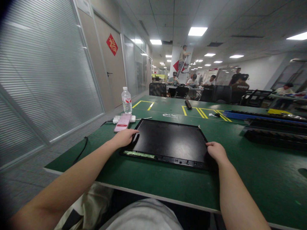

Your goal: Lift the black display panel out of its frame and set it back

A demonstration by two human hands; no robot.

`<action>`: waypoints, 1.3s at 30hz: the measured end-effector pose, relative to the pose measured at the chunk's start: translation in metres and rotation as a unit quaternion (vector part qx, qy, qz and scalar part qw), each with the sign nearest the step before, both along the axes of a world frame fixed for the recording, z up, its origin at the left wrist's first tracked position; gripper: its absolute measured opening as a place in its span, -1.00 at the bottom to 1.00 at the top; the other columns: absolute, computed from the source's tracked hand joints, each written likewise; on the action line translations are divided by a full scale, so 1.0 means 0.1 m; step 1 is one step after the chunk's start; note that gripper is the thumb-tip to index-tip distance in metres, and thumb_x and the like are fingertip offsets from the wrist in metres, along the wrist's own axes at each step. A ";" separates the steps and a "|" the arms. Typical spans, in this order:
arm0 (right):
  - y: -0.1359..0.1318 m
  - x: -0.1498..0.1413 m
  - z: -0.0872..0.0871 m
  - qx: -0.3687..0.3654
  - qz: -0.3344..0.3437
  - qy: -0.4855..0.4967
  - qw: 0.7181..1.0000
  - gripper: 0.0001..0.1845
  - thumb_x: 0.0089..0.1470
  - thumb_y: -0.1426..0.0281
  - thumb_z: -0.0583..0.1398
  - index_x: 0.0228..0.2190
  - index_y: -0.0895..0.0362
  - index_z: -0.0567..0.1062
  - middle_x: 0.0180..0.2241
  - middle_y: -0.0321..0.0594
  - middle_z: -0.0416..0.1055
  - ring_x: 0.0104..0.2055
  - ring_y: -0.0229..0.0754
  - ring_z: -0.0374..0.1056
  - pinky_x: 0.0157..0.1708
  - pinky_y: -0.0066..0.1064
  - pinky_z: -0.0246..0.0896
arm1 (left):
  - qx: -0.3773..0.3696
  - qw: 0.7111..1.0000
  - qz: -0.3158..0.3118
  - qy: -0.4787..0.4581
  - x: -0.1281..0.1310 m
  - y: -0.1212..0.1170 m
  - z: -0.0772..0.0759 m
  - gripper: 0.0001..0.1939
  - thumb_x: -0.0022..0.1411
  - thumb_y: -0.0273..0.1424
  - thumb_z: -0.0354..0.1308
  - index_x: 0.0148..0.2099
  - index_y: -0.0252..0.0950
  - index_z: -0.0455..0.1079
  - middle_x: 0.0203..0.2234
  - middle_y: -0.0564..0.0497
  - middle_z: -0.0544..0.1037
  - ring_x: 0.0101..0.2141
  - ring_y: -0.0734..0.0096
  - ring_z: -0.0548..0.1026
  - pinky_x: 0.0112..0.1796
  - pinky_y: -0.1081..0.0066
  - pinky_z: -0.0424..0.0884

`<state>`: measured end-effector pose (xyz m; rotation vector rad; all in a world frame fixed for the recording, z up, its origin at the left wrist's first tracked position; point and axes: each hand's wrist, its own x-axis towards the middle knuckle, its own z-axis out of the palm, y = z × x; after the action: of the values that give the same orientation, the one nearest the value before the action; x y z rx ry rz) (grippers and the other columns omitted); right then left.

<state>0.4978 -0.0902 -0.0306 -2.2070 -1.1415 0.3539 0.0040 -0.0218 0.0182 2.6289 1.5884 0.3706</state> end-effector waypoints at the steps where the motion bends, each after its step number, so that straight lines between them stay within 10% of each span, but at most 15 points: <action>1: 0.00 0.00 0.00 -0.003 0.001 0.002 1.000 -0.66 -0.18 0.54 0.22 -0.32 0.13 0.69 -0.29 -0.05 0.61 -0.19 -0.01 0.51 -0.14 -0.32 0.35 | -0.002 1.000 0.000 0.005 0.01 0.00 0.00 -0.44 0.22 -0.63 -0.01 0.21 -0.26 0.46 0.11 -0.18 0.56 0.08 0.02 0.52 0.05 0.22 0.40; 29: 0.00 -0.06 0.05 -0.024 0.003 -0.037 0.999 -0.60 -0.18 0.59 0.17 -0.28 0.17 0.68 -0.24 -0.02 0.61 -0.16 -0.01 0.52 -0.12 -0.32 0.35 | 0.002 0.998 0.038 -0.056 0.10 -0.01 0.05 -0.66 0.07 -0.71 0.00 -0.27 -0.17 0.40 -0.39 0.00 0.56 -0.25 0.14 0.49 -0.27 0.31 0.30; 39: -0.01 -0.05 0.08 -0.035 0.007 -0.028 0.999 -0.59 -0.19 0.55 0.19 -0.26 0.16 0.69 -0.24 -0.02 0.61 -0.19 0.00 0.53 -0.15 -0.31 0.37 | 0.006 0.997 0.032 -0.070 0.06 0.02 -0.04 -0.59 0.11 -0.69 -0.01 -0.10 -0.22 0.47 -0.18 -0.08 0.61 -0.10 0.12 0.52 -0.09 0.26 0.39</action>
<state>0.4933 -0.0910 -0.0230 -2.2833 -1.1905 0.3439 0.0099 -0.0194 0.0144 2.5025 1.6335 0.5576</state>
